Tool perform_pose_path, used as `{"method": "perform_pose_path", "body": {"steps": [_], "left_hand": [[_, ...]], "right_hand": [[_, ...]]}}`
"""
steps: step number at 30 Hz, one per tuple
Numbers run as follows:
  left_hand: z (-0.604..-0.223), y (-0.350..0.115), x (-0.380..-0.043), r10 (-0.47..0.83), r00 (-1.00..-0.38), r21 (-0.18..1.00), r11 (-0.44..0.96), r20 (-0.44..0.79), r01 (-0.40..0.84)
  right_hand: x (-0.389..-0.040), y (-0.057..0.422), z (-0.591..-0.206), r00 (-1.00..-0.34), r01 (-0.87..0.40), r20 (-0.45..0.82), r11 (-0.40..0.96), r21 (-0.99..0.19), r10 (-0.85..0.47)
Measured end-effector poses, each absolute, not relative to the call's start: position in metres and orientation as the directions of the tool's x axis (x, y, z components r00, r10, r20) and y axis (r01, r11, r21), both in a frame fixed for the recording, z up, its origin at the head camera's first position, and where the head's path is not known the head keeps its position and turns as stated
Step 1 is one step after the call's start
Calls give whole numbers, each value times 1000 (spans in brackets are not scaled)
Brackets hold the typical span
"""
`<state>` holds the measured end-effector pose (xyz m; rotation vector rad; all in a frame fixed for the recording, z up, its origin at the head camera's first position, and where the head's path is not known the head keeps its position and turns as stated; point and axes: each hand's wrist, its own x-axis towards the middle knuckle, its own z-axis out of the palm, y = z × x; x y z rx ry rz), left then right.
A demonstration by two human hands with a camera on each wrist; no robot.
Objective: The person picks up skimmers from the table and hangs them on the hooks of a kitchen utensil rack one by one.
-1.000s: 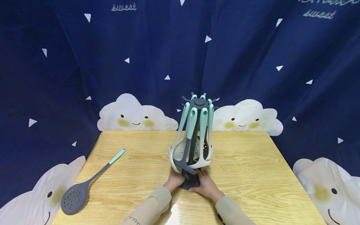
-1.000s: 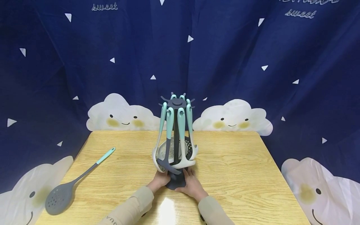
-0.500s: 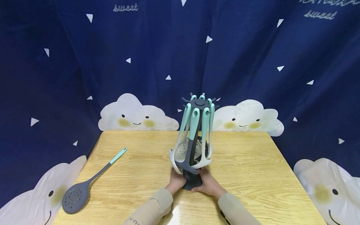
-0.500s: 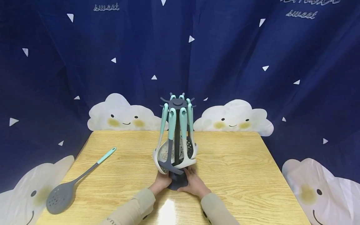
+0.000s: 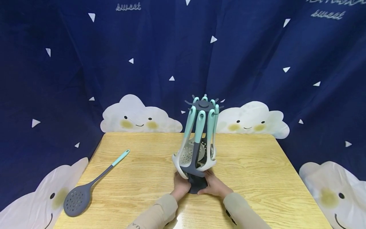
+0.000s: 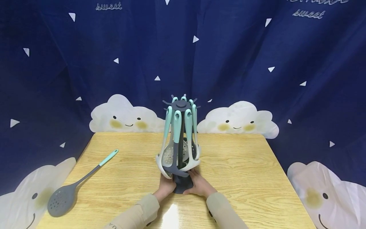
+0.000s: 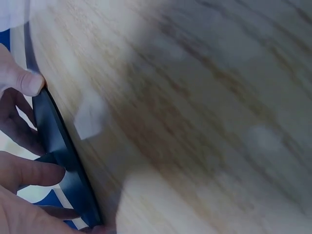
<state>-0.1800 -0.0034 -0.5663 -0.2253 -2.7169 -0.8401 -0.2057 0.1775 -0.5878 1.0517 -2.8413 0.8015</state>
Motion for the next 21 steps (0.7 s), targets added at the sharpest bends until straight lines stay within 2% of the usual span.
{"method": "perform_pose_path", "body": {"steps": [6, 14, 21], "left_hand": [[-570, -2, -180, 52, -946, 496, 841, 321, 214], [-566, 3, -178, 53, -975, 367, 921, 214, 131], [-568, 5, -177, 46, -975, 304, 946, 216, 112]], "right_hand": [[-211, 181, -588, -748, -636, 175, 615, -466, -641], [-216, 182, -585, -732, -637, 134, 602, -481, -668], [-219, 183, -580, -729, -625, 98, 600, -500, -678]]}}
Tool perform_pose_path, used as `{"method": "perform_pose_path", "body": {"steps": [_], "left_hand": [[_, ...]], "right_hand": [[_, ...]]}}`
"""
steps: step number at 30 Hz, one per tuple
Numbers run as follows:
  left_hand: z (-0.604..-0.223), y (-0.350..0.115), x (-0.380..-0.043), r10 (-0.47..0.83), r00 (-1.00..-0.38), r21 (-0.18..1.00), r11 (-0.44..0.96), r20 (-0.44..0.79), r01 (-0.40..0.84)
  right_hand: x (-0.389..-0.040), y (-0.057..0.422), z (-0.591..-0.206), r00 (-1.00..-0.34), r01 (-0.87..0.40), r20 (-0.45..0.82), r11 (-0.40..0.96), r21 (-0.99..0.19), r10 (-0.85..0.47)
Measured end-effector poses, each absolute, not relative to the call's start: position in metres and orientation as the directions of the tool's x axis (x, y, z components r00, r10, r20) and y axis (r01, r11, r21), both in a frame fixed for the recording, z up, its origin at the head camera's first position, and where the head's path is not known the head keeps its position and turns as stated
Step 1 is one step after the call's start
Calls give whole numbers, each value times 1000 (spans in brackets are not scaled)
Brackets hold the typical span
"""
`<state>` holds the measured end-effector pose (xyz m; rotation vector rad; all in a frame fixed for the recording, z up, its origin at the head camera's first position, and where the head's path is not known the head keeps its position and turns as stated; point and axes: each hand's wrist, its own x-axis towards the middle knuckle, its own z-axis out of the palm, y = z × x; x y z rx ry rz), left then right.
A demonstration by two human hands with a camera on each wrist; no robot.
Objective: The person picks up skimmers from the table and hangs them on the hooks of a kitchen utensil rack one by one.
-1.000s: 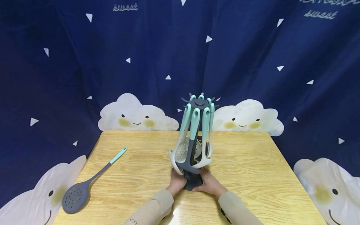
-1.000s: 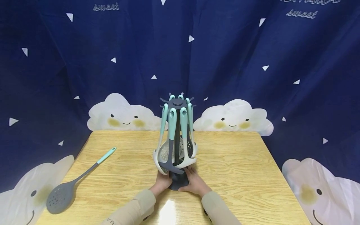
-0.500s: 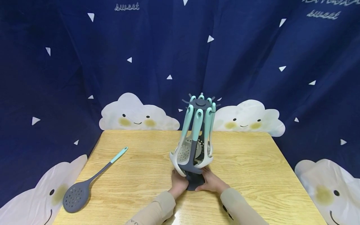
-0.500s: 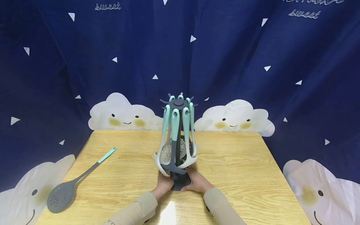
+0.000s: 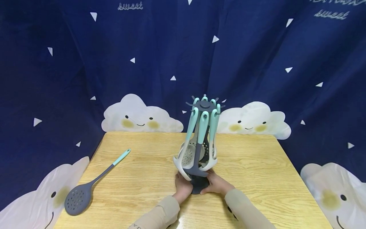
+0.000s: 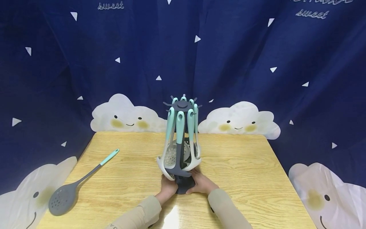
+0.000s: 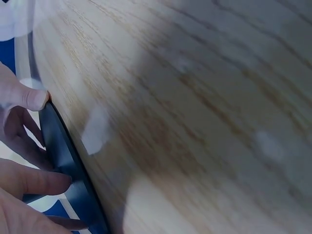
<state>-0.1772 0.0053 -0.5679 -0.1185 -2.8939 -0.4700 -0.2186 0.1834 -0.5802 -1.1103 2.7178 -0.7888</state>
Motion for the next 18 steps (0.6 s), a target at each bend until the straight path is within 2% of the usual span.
{"method": "perform_pose_path", "body": {"steps": [3, 11, 18], "left_hand": [[-567, 6, -176, 40, -970, 293, 950, 242, 112], [-569, 11, -170, -30, -949, 365, 926, 313, 91], [-568, 13, -166, -124, -956, 572, 818, 266, 53]], "right_hand": [[-220, 184, -579, -732, -607, 68, 604, -517, -678], [-224, 187, -577, -721, -615, 34, 617, -491, -692], [-226, 188, -573, -742, -554, -33, 641, -531, -669]]}}
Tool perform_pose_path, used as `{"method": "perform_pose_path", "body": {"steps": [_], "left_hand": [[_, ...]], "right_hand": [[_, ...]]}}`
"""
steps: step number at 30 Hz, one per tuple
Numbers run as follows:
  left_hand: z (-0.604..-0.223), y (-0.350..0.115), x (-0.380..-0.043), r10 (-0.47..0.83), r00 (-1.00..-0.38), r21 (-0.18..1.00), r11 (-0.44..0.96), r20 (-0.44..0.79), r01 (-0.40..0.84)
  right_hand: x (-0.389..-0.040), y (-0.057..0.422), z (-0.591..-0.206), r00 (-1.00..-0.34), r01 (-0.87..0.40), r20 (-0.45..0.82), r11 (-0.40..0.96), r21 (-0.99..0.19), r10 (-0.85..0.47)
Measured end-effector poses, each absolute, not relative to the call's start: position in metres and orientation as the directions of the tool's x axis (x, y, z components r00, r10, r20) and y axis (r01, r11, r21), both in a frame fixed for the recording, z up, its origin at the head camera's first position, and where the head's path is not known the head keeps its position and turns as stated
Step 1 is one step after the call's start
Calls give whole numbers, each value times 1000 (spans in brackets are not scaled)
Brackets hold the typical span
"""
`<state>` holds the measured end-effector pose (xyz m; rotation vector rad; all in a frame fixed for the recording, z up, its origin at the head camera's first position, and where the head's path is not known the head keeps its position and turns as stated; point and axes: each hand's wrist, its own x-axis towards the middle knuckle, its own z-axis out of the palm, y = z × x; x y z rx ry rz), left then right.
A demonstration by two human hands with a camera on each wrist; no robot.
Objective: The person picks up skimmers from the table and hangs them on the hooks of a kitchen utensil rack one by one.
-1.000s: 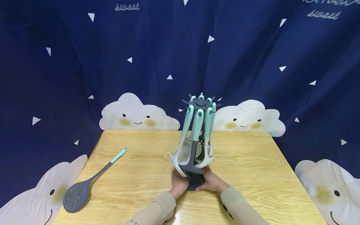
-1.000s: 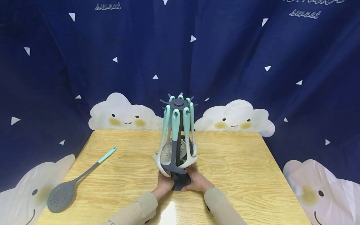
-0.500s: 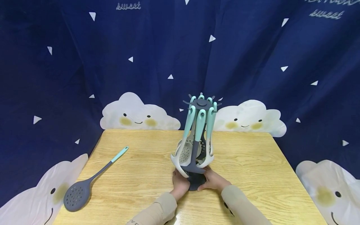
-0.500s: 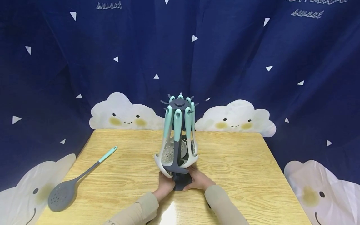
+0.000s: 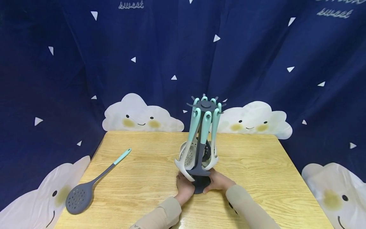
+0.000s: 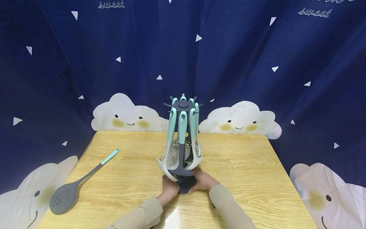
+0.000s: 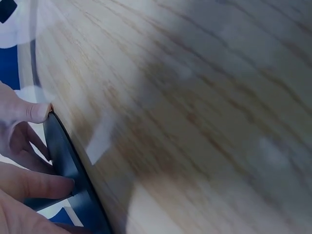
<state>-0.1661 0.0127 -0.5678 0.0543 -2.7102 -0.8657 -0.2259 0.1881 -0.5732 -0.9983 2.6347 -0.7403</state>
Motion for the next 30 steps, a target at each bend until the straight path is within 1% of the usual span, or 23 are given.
{"method": "perform_pose_path", "body": {"steps": [1, 2, 7, 8, 9, 13, 16, 19, 21, 22, 23, 26, 28, 30], "left_hand": [[-569, 13, -166, -123, -954, 579, 813, 272, 60], [-575, 13, -167, -118, -940, 557, 826, 321, 86], [-580, 13, -168, -102, -933, 545, 831, 345, 111], [-582, 13, -169, -103, -936, 540, 836, 336, 102], [-579, 13, -168, -107, -953, 559, 826, 283, 73], [-591, 14, -172, -118, -952, 535, 843, 282, 54], [-588, 12, -172, -78, -954, 467, 882, 289, 69], [-582, 10, -171, -8, -955, 331, 939, 297, 95], [-578, 8, -171, 15, -953, 307, 945, 303, 112], [-577, 7, -171, 23, -951, 309, 943, 309, 123], [-577, 6, -170, 20, -952, 334, 934, 305, 127], [-578, 3, -170, -2, -955, 468, 872, 298, 144], [-580, -1, -171, 1, -957, 532, 831, 290, 162], [-581, -5, -172, 10, -954, 583, 790, 299, 191]], "right_hand": [[-226, 188, -573, -745, -547, -44, 647, -531, -666], [-226, 188, -572, -745, -542, -50, 648, -536, -665], [-225, 188, -567, -757, -515, -75, 664, -541, -649], [-224, 187, -566, -760, -512, -77, 667, -541, -646], [-224, 187, -566, -763, -509, -82, 674, -535, -641], [-223, 186, -566, -770, -507, -84, 686, -522, -632], [-222, 185, -566, -775, -503, -85, 692, -519, -627], [-221, 185, -567, -778, -507, -78, 696, -508, -624], [-220, 185, -568, -776, -516, -64, 689, -508, -628], [-219, 185, -569, -776, -518, -57, 686, -511, -629], [-219, 185, -569, -777, -521, -49, 685, -509, -628], [-216, 184, -571, -777, -552, -2, 681, -481, -630], [-213, 184, -572, -774, -588, 41, 693, -418, -632], [-209, 185, -574, -753, -640, 99, 689, -341, -650]]}}
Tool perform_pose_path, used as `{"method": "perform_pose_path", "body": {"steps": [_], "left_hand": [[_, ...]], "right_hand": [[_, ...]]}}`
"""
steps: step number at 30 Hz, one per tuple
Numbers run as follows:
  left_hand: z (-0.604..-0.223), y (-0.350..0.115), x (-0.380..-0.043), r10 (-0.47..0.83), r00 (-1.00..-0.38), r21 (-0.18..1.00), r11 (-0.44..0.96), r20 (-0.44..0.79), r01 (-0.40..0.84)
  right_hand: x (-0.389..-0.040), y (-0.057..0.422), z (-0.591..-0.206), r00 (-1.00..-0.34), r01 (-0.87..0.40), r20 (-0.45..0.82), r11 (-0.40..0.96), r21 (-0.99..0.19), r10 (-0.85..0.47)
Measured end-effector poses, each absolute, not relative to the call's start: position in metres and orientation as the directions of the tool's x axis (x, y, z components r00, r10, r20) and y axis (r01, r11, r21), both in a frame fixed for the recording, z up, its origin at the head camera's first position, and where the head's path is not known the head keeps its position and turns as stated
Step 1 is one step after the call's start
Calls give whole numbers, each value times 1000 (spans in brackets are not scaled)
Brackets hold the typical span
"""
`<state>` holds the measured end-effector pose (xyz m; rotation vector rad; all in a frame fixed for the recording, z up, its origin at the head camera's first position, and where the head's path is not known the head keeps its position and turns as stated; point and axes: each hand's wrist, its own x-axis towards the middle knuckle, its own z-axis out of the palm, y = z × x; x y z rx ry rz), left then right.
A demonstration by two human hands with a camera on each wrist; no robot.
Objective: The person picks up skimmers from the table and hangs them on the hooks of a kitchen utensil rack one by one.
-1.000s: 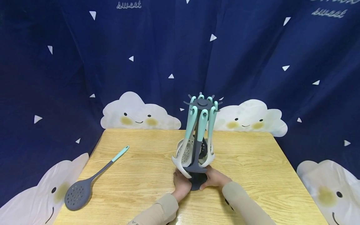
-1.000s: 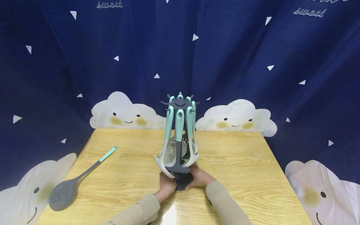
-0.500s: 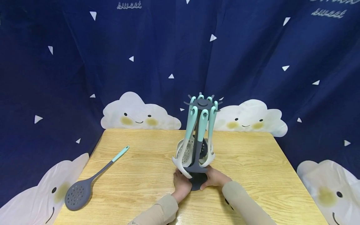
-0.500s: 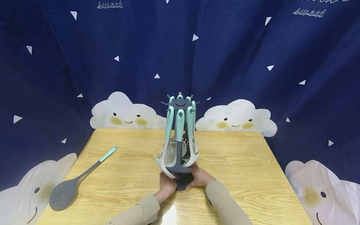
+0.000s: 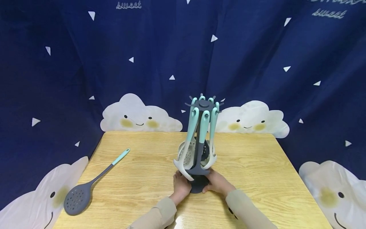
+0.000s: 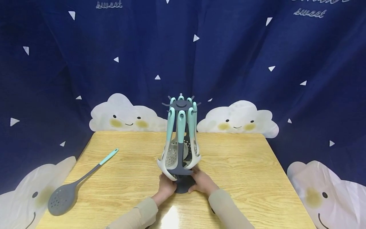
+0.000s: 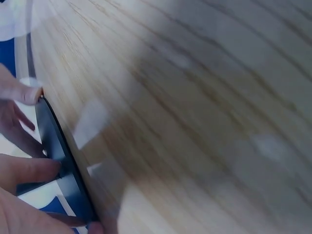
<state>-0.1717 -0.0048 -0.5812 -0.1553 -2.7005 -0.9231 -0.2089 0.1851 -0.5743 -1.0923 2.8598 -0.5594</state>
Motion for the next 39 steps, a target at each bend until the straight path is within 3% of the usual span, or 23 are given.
{"method": "perform_pose_path", "body": {"steps": [4, 9, 15, 20, 24, 30, 34, 39], "left_hand": [[-581, -18, -174, 63, -949, 658, 707, 310, 261], [-574, -40, -178, 48, -968, 739, 636, 248, 221], [-562, -80, -191, -85, -964, 744, 655, 251, 136], [-547, -119, -206, -115, -942, 684, 715, 316, 142], [-539, -148, -220, -109, -929, 597, 791, 354, 135], [-538, -183, -231, -56, -917, 434, 891, 395, 132], [-543, -201, -236, -23, -907, 351, 926, 421, 140], [-548, -218, -236, -37, -920, 329, 939, 389, 101]], "right_hand": [[-199, 187, -577, -710, -703, 166, 674, -228, -685], [-191, 193, -563, -708, -702, 163, 659, -268, -687], [-197, 206, -524, -804, -593, 183, 745, -306, -566], [-206, 215, -477, -853, -489, 376, 806, -333, -363], [-210, 217, -436, -785, -496, 570, 796, -346, -242], [-211, 208, -380, -579, -596, 805, 741, -309, -130], [-209, 196, -345, -460, -653, 885, 705, -276, -79], [-208, 184, -312, -403, -676, 913, 690, -256, -56]]}}
